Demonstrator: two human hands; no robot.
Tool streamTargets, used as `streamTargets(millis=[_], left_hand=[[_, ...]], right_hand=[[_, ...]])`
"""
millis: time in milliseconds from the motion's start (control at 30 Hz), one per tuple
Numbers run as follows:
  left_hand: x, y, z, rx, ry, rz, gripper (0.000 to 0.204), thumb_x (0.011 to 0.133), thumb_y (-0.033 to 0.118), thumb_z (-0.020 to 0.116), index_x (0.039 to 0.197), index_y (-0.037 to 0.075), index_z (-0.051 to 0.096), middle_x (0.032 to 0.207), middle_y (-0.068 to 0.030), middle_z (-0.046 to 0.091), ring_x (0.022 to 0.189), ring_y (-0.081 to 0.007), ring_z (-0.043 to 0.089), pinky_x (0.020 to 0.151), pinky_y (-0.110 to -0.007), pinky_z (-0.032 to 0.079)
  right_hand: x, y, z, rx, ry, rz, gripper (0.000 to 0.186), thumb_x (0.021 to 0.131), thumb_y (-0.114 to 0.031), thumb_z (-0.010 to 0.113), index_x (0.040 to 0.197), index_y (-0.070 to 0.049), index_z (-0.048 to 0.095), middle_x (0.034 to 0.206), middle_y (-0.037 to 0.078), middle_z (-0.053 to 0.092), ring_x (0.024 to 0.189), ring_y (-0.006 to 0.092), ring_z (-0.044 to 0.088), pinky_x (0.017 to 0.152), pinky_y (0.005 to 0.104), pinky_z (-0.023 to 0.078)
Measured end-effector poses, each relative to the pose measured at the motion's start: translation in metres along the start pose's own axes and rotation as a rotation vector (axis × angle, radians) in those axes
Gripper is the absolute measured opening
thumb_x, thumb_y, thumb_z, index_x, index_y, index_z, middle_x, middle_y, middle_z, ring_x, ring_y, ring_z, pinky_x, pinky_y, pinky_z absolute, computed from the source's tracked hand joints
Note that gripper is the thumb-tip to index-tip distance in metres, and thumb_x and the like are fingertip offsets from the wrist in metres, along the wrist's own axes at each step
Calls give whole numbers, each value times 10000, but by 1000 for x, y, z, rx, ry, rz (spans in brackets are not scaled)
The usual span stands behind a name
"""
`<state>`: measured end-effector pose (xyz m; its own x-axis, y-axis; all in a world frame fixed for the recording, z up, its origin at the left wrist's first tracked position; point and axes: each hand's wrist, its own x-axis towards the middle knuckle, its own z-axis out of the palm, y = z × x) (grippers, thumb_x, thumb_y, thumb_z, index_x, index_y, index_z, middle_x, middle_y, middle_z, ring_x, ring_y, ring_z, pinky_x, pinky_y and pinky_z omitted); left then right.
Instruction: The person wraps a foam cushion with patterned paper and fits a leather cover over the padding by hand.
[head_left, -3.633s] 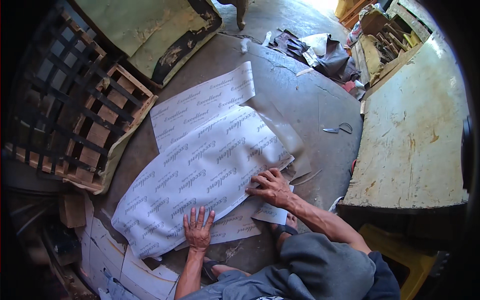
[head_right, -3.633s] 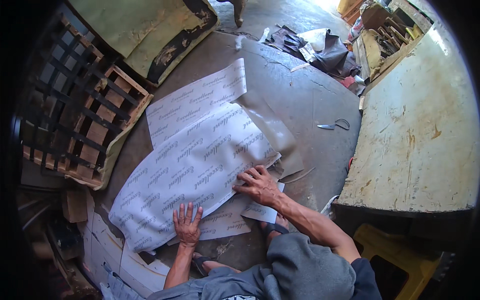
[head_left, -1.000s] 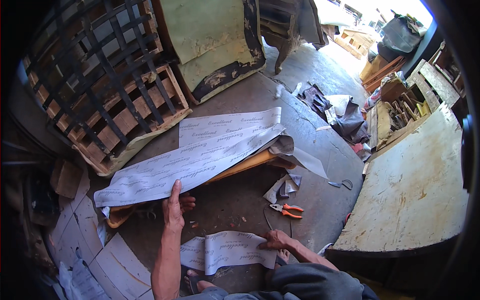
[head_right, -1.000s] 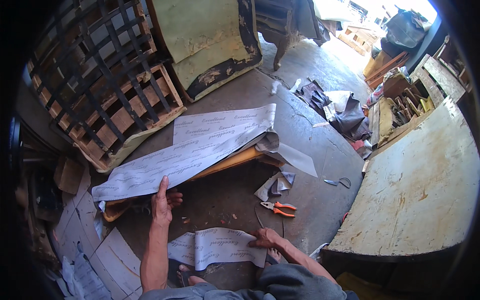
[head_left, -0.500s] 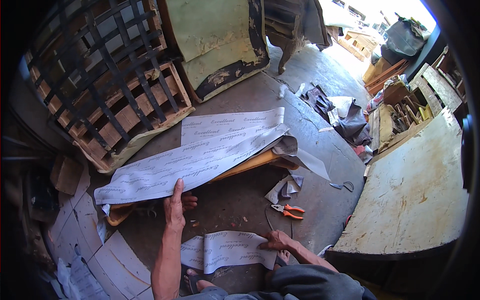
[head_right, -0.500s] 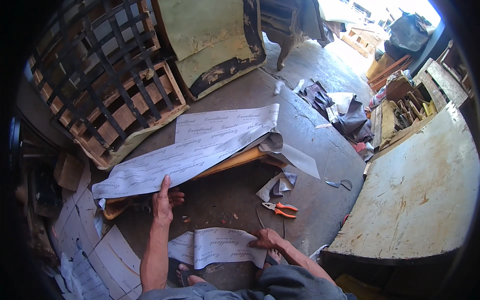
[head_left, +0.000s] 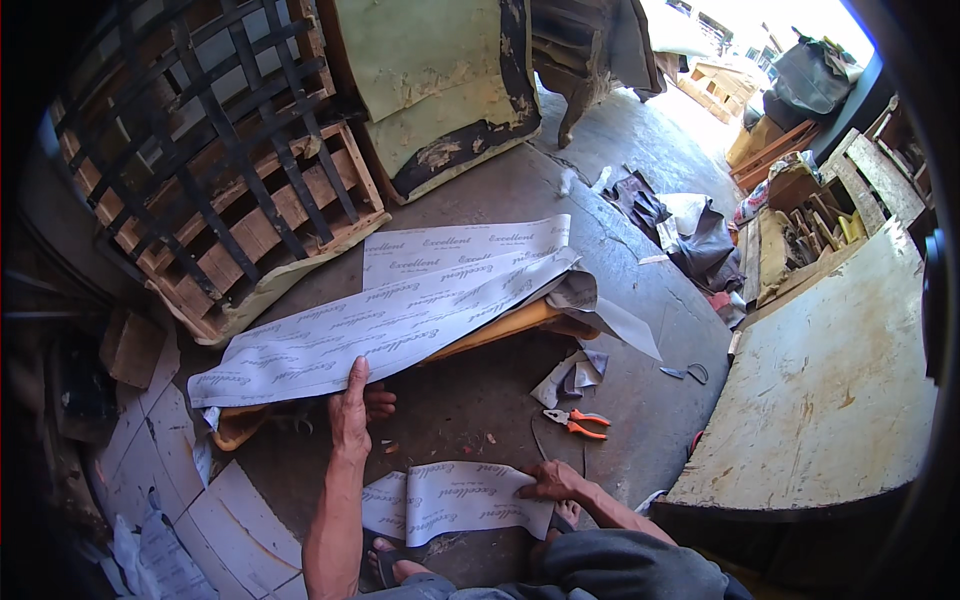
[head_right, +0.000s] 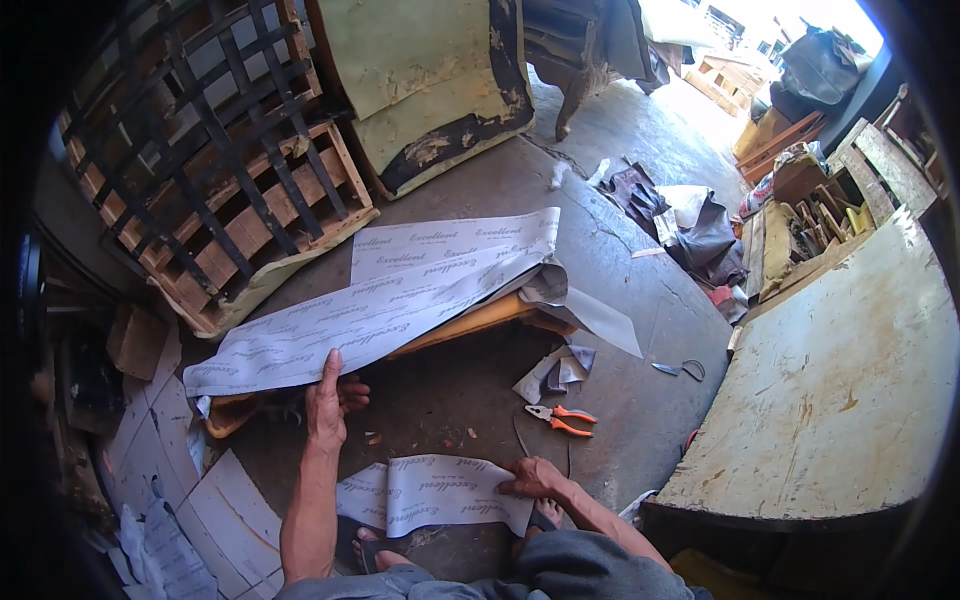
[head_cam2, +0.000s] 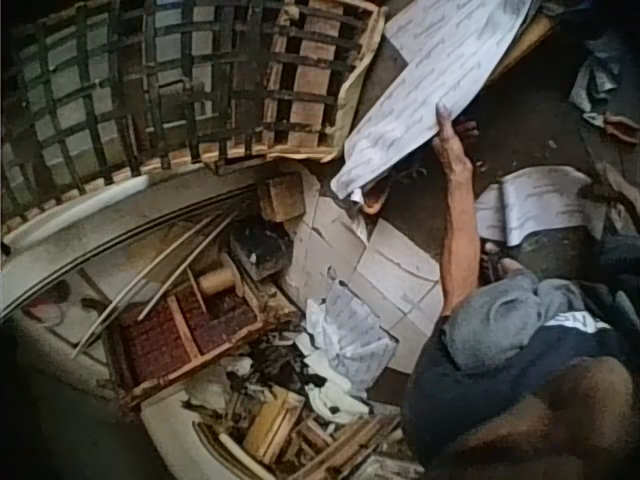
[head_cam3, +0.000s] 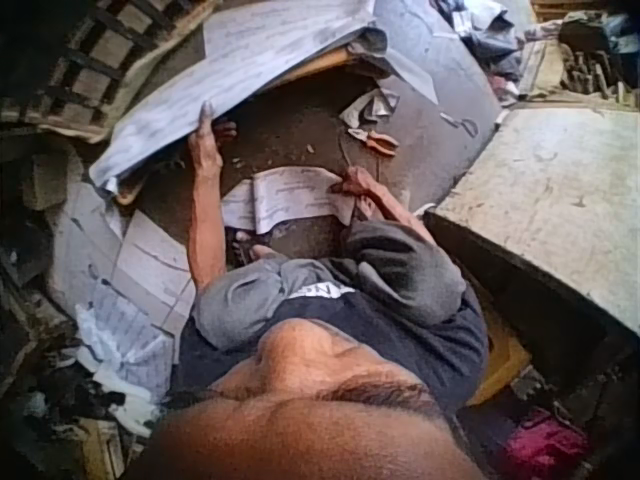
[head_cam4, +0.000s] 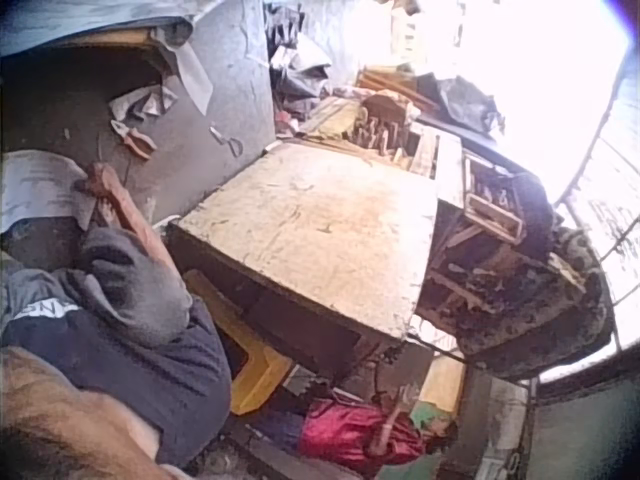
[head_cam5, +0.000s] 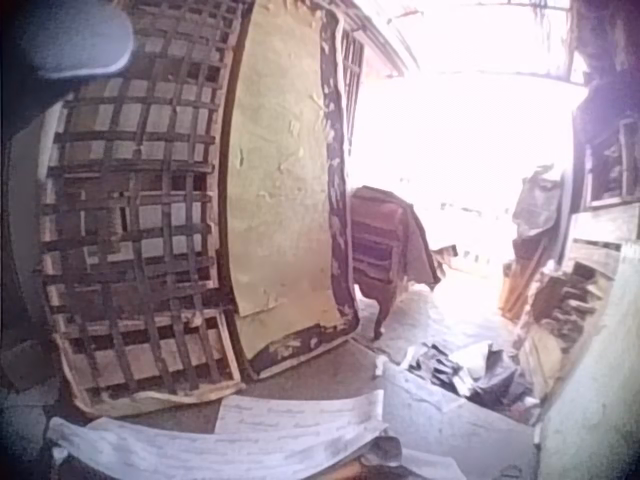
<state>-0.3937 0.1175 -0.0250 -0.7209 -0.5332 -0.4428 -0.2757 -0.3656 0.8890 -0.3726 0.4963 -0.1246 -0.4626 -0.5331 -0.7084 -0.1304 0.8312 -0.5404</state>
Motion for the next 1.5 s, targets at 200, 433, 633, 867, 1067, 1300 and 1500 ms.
streamTargets(millis=[200,433,633,867,1067,1300,1500], left_hand=[[3,-3,-2,13,-30,-18,684,899,585,737,1144,-43,626,855,-118,672,605,-193,711,503,-299,594],[0,-2,0,3,-6,4,697,889,605,740,1105,-52,647,806,-120,676,575,-186,699,475,-287,565],[1,-3,-3,7,-37,-29,650,913,563,732,1146,-35,628,858,-114,667,623,-194,716,500,-298,592],[1,-2,-1,-6,-31,-11,640,915,555,734,1149,-31,625,864,-112,664,626,-192,717,499,-296,592],[2,-2,-3,5,-40,-11,640,920,554,729,1169,-26,621,867,-113,665,626,-192,718,497,-296,591],[-1,-3,1,-8,-8,37,719,884,614,742,1100,-66,646,807,-127,674,577,-191,700,475,-291,572],[1,-5,-1,4,-21,11,726,883,612,743,1124,-66,640,821,-130,676,586,-192,703,475,-293,571]], right_hand=[[2,3,2,-12,5,-4,563,859,-552,683,1266,-164,721,1097,190,748,1042,384,712,917,469,540],[0,-2,-1,23,1,4,555,856,-535,690,1268,-165,721,1106,184,749,1053,375,712,919,464,539],[-4,-2,-2,20,5,-10,554,859,-515,688,1290,-167,707,1126,180,747,1061,368,711,931,460,536],[2,3,1,8,8,-19,580,853,-545,698,1276,-148,716,1115,186,747,1036,372,714,907,452,536],[3,3,2,-3,8,-19,580,858,-541,699,1295,-160,704,1119,184,747,1042,374,713,913,456,535],[-1,-1,-1,23,16,-7,544,849,-515,691,1270,-171,718,1135,169,748,1063,367,710,930,458,540],[-4,-5,-3,47,9,2,539,851,-501,688,1274,-167,715,1119,179,748,1053,366,713,923,458,540]])
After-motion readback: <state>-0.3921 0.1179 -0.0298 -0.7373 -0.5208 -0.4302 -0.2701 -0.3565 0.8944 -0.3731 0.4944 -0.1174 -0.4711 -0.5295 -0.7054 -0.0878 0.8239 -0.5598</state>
